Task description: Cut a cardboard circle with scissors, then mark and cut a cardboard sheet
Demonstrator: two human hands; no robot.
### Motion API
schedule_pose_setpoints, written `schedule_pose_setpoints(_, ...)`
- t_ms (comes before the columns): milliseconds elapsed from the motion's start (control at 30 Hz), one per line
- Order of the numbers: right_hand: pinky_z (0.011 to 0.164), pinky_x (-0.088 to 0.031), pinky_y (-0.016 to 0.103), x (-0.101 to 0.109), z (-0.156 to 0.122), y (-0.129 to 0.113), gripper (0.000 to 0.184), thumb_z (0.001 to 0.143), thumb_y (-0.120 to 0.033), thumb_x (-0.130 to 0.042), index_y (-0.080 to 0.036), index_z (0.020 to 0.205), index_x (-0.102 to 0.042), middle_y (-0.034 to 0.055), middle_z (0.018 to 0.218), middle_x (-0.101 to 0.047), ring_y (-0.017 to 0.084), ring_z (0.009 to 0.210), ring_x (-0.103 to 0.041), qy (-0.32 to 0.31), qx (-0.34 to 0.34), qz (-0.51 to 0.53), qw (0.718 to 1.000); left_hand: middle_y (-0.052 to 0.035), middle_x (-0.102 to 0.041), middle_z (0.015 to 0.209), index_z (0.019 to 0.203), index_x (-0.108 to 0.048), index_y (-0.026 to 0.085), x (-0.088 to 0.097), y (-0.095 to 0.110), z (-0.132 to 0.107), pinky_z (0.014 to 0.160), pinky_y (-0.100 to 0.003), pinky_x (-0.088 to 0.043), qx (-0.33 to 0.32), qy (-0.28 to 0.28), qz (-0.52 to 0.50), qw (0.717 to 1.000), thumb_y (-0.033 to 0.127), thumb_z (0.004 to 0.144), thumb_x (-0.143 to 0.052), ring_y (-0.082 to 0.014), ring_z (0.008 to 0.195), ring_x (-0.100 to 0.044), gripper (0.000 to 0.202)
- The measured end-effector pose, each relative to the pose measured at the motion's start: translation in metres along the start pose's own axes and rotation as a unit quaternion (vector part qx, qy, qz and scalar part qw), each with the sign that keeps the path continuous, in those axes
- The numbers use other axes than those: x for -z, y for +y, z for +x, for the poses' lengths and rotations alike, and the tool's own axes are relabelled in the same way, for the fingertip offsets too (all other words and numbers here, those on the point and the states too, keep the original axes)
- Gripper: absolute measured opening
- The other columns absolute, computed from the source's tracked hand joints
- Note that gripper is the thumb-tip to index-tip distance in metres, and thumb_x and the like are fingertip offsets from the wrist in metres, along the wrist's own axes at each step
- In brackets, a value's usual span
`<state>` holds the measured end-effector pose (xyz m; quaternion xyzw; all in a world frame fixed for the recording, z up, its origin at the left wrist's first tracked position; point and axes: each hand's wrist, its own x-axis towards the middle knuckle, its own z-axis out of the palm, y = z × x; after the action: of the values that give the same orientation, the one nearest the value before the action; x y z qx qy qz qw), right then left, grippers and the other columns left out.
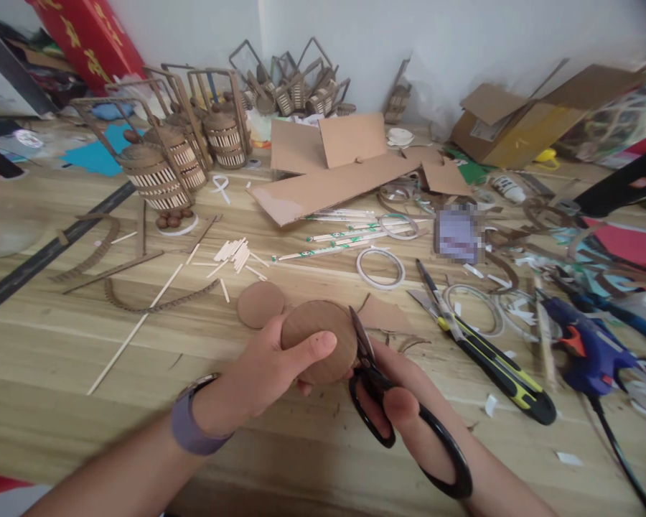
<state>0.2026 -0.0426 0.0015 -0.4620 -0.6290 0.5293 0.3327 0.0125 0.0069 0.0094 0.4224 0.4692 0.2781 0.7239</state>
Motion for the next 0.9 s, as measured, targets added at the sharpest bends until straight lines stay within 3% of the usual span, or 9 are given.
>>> schedule_pose_setpoints(300, 0.042, -0.03, 0.025, 0.0006, 0.0005, 0.001, 0.084, 0.075, -0.096, -0.026, -0.019, 0.096, -0.055, -0.0073, 0.05, -0.043, 0.01, 0.041, -0.033, -0.003, 0.0, 0.006, 1.0, -0.0015, -0.074, 0.072, 0.095, -0.069, 0.019, -0.0038, 0.0031, 0.0016, 0.04, -0.015, -0.04, 0.017, -0.024, -0.043, 0.999, 0.051, 0.07, -0.081, -0.0176, 0.066, -0.071, 0.041)
schedule_pose_setpoints(533, 0.042, -0.032, 0.025, -0.0005, 0.0005, 0.0023, 0.084, 0.075, -0.095, -0.027, -0.019, 0.098, -0.055, -0.008, 0.049, -0.042, 0.011, 0.041, -0.034, 0.0, 0.001, 0.01, 1.0, -0.0029, -0.077, 0.085, 0.099, -0.069, 0.02, -0.0033, 0.0043, -0.0028, 0.044, -0.018, -0.047, 0.015, 0.04, 0.017, 0.999, 0.045, 0.074, -0.081, -0.0188, 0.075, -0.07, 0.037)
schedule_pose_setpoints(900, 0.043, -0.033, 0.026, 0.0009, 0.001, 0.0021, 0.084, 0.075, -0.096, -0.026, -0.02, 0.097, -0.056, -0.0059, 0.054, -0.045, 0.012, 0.042, -0.036, -0.008, -0.006, 0.009, 1.0, -0.003, -0.077, 0.087, 0.099, -0.07, 0.02, -0.0028, 0.0049, -0.0024, 0.044, -0.018, -0.047, 0.012, 0.02, 0.017, 1.0, 0.045, 0.078, -0.078, -0.0187, 0.076, -0.07, 0.033)
